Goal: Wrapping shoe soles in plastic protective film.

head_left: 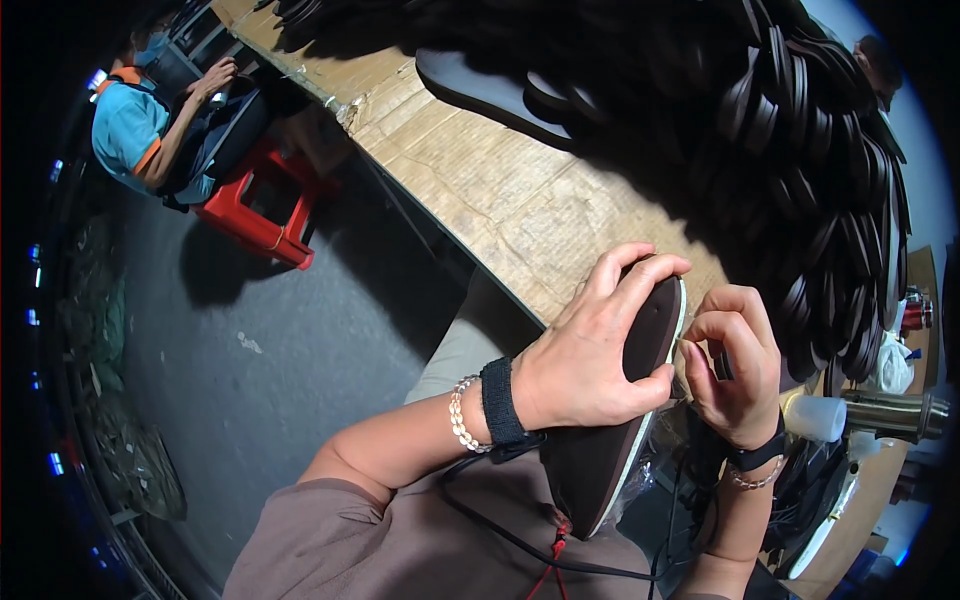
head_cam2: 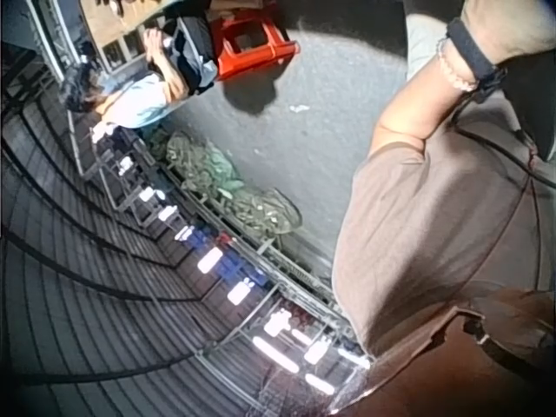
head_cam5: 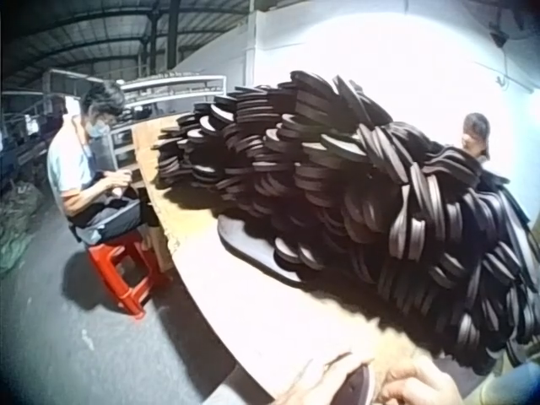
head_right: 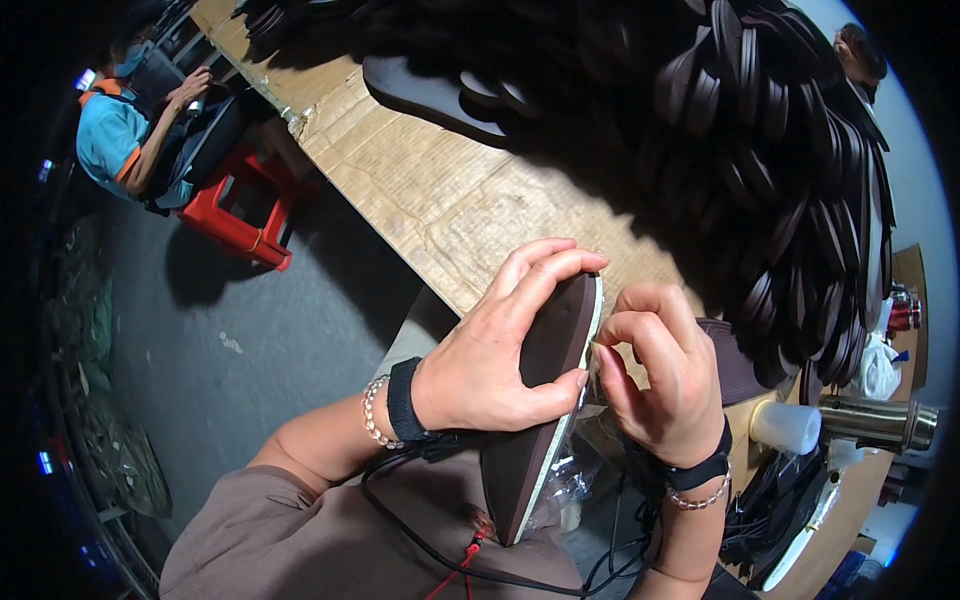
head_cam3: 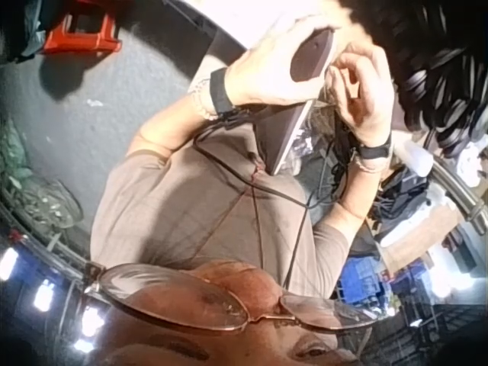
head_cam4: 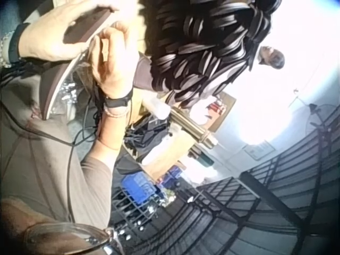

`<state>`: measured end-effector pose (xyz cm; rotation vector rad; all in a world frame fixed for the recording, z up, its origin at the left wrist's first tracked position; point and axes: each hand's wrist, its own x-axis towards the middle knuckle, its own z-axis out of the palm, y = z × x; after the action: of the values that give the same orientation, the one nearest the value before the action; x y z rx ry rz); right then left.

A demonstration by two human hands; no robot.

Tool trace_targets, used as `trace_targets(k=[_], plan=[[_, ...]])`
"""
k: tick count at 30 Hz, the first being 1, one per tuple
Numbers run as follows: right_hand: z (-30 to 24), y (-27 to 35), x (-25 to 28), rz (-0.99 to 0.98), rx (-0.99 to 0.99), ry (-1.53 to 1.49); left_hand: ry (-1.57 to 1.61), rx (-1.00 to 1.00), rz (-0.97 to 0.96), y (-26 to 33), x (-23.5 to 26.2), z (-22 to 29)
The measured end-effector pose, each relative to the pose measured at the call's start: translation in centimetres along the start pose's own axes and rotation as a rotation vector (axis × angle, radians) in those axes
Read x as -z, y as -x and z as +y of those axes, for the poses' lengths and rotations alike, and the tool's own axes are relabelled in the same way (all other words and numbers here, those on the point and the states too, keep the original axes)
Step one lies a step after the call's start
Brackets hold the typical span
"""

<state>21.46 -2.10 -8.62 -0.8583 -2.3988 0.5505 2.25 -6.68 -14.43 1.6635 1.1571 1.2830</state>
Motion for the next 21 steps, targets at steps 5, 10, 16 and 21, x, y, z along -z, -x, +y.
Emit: trace_targets(k=[5, 10, 16, 21], plan=[[0.3, 0.1, -0.4, 0.062, 0.100, 0.099, -0.020, 0.006, -0.005, -0.1, -0.1, -0.1], [0.5, 0.3, -0.8, 0.101, 0.148, 0.141, -0.024, -0.020, 0.006, -0.1, -0.3, -0.4], [0.5, 0.2, -1.0, 0.111, 0.163, 0.177, -0.027, -0.009, 0.016, -0.1, -0.3, -0.4], [0.5, 0.3, -1.3, 0.121, 0.139, 0.167, -0.031, -0.006, 0.026, -0.1, -0.4, -0.3]])
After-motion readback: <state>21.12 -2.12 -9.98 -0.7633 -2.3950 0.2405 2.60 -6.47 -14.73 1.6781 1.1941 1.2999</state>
